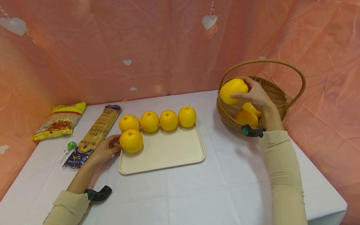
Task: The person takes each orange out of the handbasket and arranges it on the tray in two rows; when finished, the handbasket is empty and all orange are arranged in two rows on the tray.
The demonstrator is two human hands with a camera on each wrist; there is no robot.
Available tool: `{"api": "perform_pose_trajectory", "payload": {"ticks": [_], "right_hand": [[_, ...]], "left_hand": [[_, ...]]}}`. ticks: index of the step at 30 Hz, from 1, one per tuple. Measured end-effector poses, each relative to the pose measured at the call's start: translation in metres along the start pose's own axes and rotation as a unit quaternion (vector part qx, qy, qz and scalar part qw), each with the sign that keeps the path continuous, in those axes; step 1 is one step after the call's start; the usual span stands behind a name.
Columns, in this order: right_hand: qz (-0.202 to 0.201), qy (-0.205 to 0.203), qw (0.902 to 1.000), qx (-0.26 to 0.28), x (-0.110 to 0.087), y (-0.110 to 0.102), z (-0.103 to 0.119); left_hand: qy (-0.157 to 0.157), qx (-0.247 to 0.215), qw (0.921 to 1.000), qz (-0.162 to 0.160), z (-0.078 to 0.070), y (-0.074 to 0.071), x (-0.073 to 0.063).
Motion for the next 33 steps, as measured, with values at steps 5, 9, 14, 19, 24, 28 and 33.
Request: {"api": "perform_pose_trajectory", "payload": {"ticks": [5,9,14,19,24,28,33], "right_hand": [[0.063,-0.068,0.9926,0.079,-0.007,0.035,0.013],[0.077,-0.092,0.9899,0.075,-0.012,0.068,0.02],[0.097,-0.108,0.9861,0.081,-0.016,0.11,0.019],[0.149,-0.155,0.976,0.032,-0.016,0.153,0.018],[0.182,-0.159,0.9704,0.002,-0.012,0.193,0.011],[0.173,-0.136,0.9752,-0.024,-0.007,0.217,0.002],[0.153,-0.143,0.9743,-0.082,-0.005,0.24,-0.006]], "left_hand": [[0.002,-0.008,1.0,0.0,-0.002,0.0,-0.001],[-0.001,-0.008,1.0,0.0,-0.003,0.0,-0.001],[-0.012,-0.004,0.9999,0.002,-0.001,0.002,0.0],[-0.017,-0.007,0.9998,0.003,-0.001,0.002,0.0],[-0.008,-0.012,0.9999,0.0,-0.002,0.0,-0.001],[-0.001,-0.021,0.9998,-0.001,-0.002,0.0,-0.001],[0.01,-0.037,0.9992,-0.005,-0.001,0.001,-0.001]]}}
Point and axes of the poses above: each hand's wrist, its own x-axis towards the middle knuckle, its own y-axis out of the palm, z = x × y, the point moved 6 cm from there along x, towards the middle knuckle, and after that the axes turned 8 degrees about y, right-handed, at the moved point
